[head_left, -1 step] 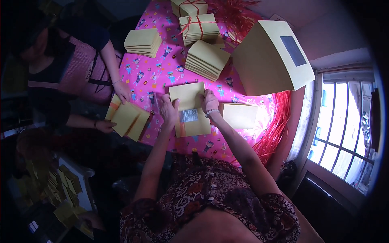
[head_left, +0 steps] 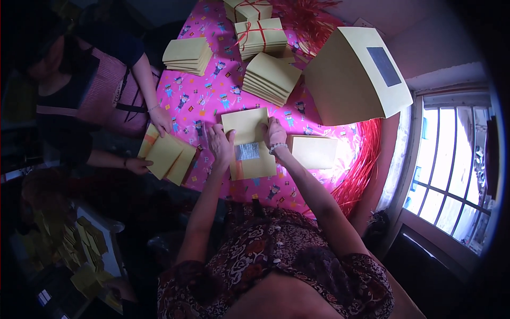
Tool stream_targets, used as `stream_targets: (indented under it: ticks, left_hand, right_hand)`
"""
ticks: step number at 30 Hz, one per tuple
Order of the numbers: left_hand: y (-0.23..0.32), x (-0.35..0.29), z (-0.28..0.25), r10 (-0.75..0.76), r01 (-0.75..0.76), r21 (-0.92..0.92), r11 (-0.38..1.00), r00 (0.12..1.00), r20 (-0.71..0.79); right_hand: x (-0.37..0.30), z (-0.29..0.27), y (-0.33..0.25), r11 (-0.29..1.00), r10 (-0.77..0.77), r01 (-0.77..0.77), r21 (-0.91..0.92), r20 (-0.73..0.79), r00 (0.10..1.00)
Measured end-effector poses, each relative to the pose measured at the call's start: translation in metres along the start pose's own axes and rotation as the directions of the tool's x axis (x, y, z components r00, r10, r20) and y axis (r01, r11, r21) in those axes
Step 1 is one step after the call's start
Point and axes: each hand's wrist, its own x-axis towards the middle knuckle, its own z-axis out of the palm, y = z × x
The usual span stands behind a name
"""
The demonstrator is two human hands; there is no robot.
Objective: Applying silver foil squares to yellow sheets of paper.
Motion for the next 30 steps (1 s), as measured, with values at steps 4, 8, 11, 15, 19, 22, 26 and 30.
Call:
stream_targets:
  ticks: [4,8,11,15,19,22,26,30]
  left_hand:
    - [0.007,0.0,0.011,-0.014,0.012,0.011,1.0,0.971,0.238]
    - [0.022,-0.008,0.012,0.123,-0.125,-0.012,0.992,0.954,0.272]
    - [0.027,-0.01,0.012,0.139,-0.164,0.063,0.984,0.944,0.299]
    - [0.028,-0.01,0.012,0.005,-0.055,0.12,0.991,0.922,0.386]
    - [0.036,-0.012,0.01,0.021,-0.087,0.16,0.983,0.926,0.378]
    - [0.037,-0.02,0.01,0.035,-0.101,0.213,0.972,0.955,0.294]
    - [0.022,-0.033,0.008,0.181,-0.197,0.101,0.975,0.972,0.149]
    - [0.009,-0.038,0.001,0.168,-0.145,-0.151,0.978,0.973,0.155]
  right_hand:
    - [0.0,-0.001,-0.003,0.999,-0.006,0.007,-0.044,0.024,1.0]
    - [0.002,-0.004,-0.004,0.999,0.024,-0.022,-0.05,0.039,0.999]
    - [0.0,-0.008,-0.008,0.997,0.02,-0.014,0.072,-0.09,0.996]
    - [-0.022,-0.031,-0.034,0.969,-0.248,0.239,-0.069,-0.201,0.948]
    - [-0.036,0.0,-0.018,0.952,-0.251,0.256,-0.166,0.052,0.967]
    - [-0.046,0.007,-0.006,0.919,-0.361,0.358,-0.165,0.014,0.932]
    - [-0.043,0.011,-0.003,0.919,-0.367,0.362,-0.157,-0.004,0.93]
    - [-0.042,0.008,0.001,0.927,-0.358,0.358,-0.111,0.023,0.933]
